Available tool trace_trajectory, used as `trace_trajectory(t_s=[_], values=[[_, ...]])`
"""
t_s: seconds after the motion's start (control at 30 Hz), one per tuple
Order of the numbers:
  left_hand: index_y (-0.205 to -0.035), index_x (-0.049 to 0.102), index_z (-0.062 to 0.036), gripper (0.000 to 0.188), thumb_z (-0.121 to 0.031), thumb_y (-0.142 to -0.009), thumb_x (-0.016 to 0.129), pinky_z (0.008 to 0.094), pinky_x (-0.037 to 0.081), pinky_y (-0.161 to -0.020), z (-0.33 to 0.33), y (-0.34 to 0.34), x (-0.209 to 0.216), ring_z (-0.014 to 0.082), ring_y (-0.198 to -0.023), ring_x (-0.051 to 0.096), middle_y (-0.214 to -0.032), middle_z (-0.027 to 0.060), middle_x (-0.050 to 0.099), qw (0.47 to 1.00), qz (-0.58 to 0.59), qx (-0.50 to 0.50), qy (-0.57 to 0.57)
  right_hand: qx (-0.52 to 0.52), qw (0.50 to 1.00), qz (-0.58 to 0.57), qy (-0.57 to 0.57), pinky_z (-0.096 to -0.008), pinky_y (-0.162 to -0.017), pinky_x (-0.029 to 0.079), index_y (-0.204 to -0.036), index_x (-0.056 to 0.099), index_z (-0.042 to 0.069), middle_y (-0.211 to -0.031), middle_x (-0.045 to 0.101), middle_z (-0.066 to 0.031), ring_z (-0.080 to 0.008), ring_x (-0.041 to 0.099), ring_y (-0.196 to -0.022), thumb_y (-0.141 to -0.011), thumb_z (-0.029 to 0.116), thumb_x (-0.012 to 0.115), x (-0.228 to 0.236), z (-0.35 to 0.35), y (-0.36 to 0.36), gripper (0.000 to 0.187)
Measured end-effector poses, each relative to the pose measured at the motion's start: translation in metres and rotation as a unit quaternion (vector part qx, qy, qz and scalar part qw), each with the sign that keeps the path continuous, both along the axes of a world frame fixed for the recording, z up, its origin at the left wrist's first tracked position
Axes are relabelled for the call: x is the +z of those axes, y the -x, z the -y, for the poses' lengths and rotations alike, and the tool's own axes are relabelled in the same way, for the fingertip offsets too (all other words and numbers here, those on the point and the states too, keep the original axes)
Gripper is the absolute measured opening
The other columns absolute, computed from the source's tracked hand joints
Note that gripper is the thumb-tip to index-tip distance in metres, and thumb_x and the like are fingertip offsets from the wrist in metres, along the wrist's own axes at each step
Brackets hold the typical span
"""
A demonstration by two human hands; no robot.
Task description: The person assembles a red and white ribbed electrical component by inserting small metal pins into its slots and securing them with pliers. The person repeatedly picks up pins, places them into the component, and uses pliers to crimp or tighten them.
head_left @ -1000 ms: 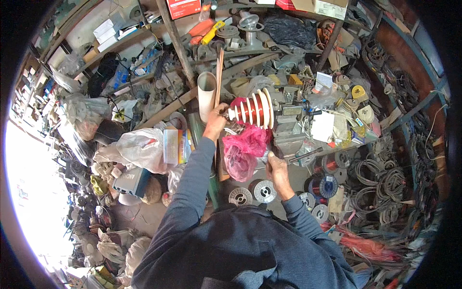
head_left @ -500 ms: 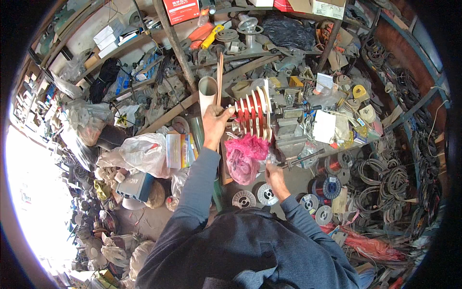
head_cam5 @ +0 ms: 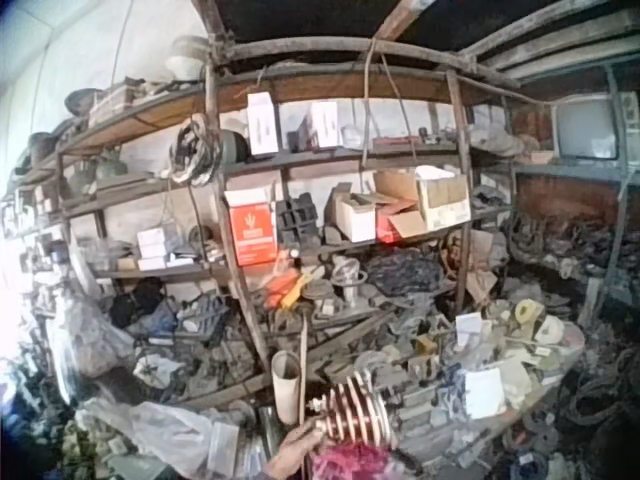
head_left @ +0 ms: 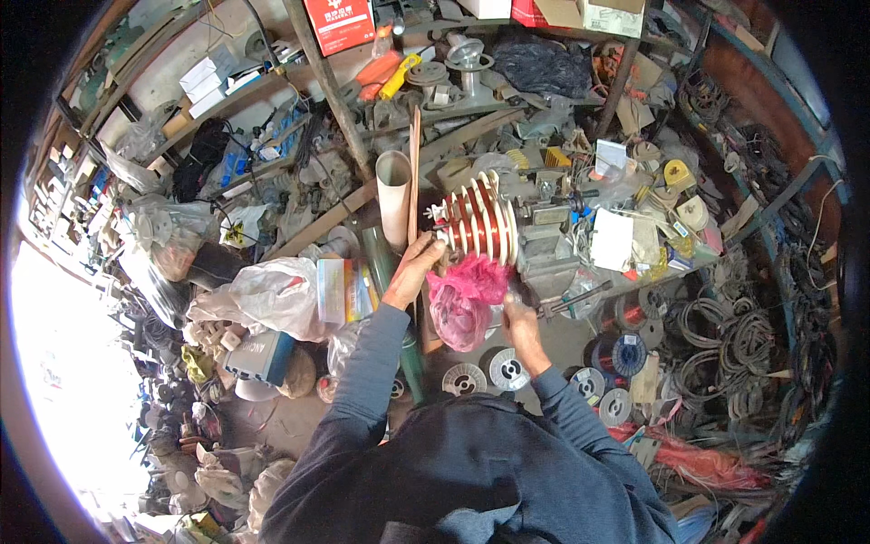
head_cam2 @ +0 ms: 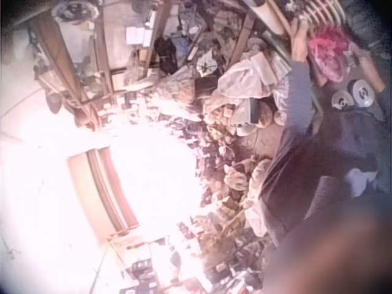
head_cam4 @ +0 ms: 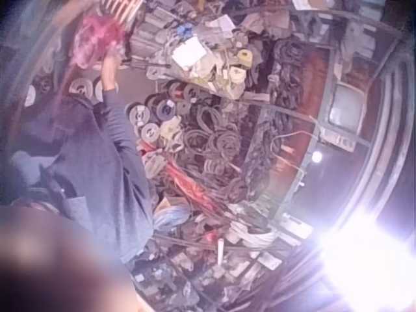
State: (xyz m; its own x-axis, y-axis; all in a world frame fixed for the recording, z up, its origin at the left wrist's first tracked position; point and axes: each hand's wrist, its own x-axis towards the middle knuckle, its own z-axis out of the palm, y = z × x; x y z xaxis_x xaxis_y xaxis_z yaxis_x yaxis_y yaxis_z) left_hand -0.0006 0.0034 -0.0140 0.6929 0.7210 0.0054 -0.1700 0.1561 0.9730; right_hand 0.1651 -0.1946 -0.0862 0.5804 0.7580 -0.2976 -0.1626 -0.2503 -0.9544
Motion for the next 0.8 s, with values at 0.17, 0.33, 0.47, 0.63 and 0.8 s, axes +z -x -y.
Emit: trace_trajectory(t_s=[0.17,0.33,0.47,0.63,0.8], values=[[-0.102,0.061,0.0011,0.035,-0.031,-0.096,0.074,0.0272,0.047,-0.057,-0.024,-0.016,0.011,0.0107,-0.067,0.06,-0.081,0.0055,0.065,0.952,-0.174,0.182,-0.173,0.009,0.995,0.073,-0.071,-0.0374,-0.059,0.035,-0.07,0.05,0.0,-0.065,0.045,-0.0003,-0.0131,0.04,-0.064,-0.103,0.047,0.057,-0.006,-0.004,-0.01,0.057],[-0.102,0.066,-0.0012,0.023,-0.02,-0.093,0.076,0.0291,0.051,-0.073,-0.069,-0.036,-0.005,0.0134,-0.082,0.063,-0.091,0.0052,0.068,0.96,-0.095,0.233,-0.124,0.014,0.999,0.046,-0.024,-0.0303,-0.052,0.03,-0.065,0.053,0.01,-0.059,0.045,0.0037,-0.0094,0.039,-0.054,-0.104,0.048,0.056,0.0,0.005,-0.003,0.055],[-0.109,0.067,-0.0005,0.017,-0.01,-0.098,0.061,0.0276,0.05,-0.074,-0.06,-0.03,-0.021,0.0114,-0.081,0.062,-0.092,0.0009,0.069,0.981,-0.129,0.119,-0.079,0.014,0.994,0.03,-0.105,-0.0355,-0.056,0.033,-0.067,0.05,0.004,-0.063,0.045,0.001,-0.0125,0.038,-0.06,-0.106,0.043,0.054,0.005,0.007,-0.003,0.055],[-0.117,0.064,-0.0008,0.028,-0.024,-0.103,0.059,0.0291,0.047,-0.07,-0.006,-0.006,-0.007,0.0111,-0.076,0.058,-0.088,0.0021,0.065,0.996,-0.018,0.022,0.08,0.016,0.999,0.014,0.035,-0.0328,-0.05,0.031,-0.066,0.056,0.008,-0.058,0.048,0.0015,-0.0119,0.044,-0.053,-0.103,0.049,0.055,0.003,0.005,-0.001,0.055],[-0.096,0.063,-0.0012,0.023,-0.024,-0.099,0.067,0.0306,0.045,-0.066,0.003,-0.009,0.025,0.0109,-0.067,0.055,-0.069,0.0002,0.059,0.977,-0.124,0.116,-0.125,0.013,0.993,0.077,-0.086,-0.0336,-0.052,0.031,-0.064,0.053,0.008,-0.058,0.047,0.0008,-0.0115,0.041,-0.055,-0.107,0.046,0.049,0.0,0.001,-0.003,0.057]])
